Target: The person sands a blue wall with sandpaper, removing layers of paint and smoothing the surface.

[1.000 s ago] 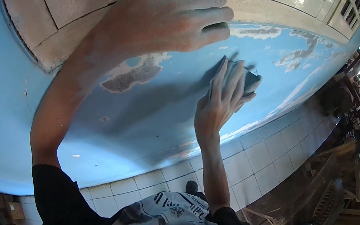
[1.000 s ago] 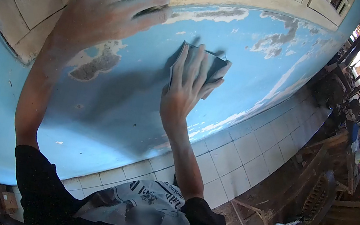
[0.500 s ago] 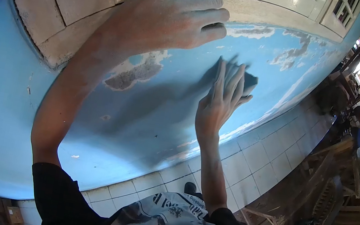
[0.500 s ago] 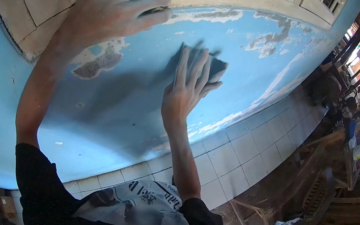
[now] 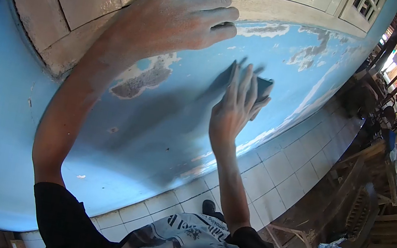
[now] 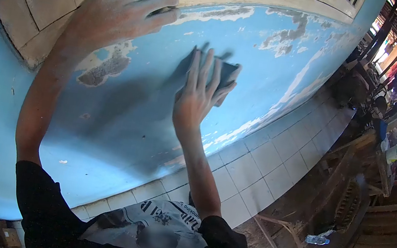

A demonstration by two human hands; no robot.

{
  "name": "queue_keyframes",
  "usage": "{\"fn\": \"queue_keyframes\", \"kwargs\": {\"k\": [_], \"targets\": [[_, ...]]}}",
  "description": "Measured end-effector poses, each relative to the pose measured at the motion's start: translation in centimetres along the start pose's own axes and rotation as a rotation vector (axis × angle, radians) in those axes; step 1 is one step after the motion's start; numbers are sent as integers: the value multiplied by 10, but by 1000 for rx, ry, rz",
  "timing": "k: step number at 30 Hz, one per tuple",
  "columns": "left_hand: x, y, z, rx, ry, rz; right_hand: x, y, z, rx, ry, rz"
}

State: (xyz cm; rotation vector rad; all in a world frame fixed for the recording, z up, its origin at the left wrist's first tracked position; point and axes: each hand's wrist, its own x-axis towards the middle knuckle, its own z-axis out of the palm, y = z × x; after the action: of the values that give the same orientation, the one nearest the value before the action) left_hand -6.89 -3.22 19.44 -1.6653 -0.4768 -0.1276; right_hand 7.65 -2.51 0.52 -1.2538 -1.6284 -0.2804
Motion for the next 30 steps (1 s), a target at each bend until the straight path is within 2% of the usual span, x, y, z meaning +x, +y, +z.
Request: {"fn": "queue_keyframes", "kwargs": {"k": [3, 5, 6, 8, 11, 15, 17, 21, 24, 30], "targets": [[2, 0, -1, -16, -18, -19, 2, -3, 1, -9, 49, -4], [2, 0, -4, -28, -21, -29, -7, -9, 1, 116, -12, -53], [2, 0, -5, -26, -26, -31, -2, -7, 6, 168, 41, -14], [3, 0, -6, -8, -90, -8, 8, -3, 7, 155, 66, -7], [1, 2, -4, 6, -37, -19, 0, -3, 8, 104, 26, -29], [0, 3, -6, 16, -104, -15, 6, -3, 1, 110, 106, -36], [1, 4, -4, 15, -92, -23, 7, -4, -8, 298, -25, 138], [0, 3, -5, 25, -102, -24, 2, 8, 12, 266, 159, -92], [0, 3, -2, 41, -84, -4, 3, 0, 13, 283, 130, 1], [0, 4, 2, 2, -45, -21, 5, 10, 11, 301, 159, -22]]}}
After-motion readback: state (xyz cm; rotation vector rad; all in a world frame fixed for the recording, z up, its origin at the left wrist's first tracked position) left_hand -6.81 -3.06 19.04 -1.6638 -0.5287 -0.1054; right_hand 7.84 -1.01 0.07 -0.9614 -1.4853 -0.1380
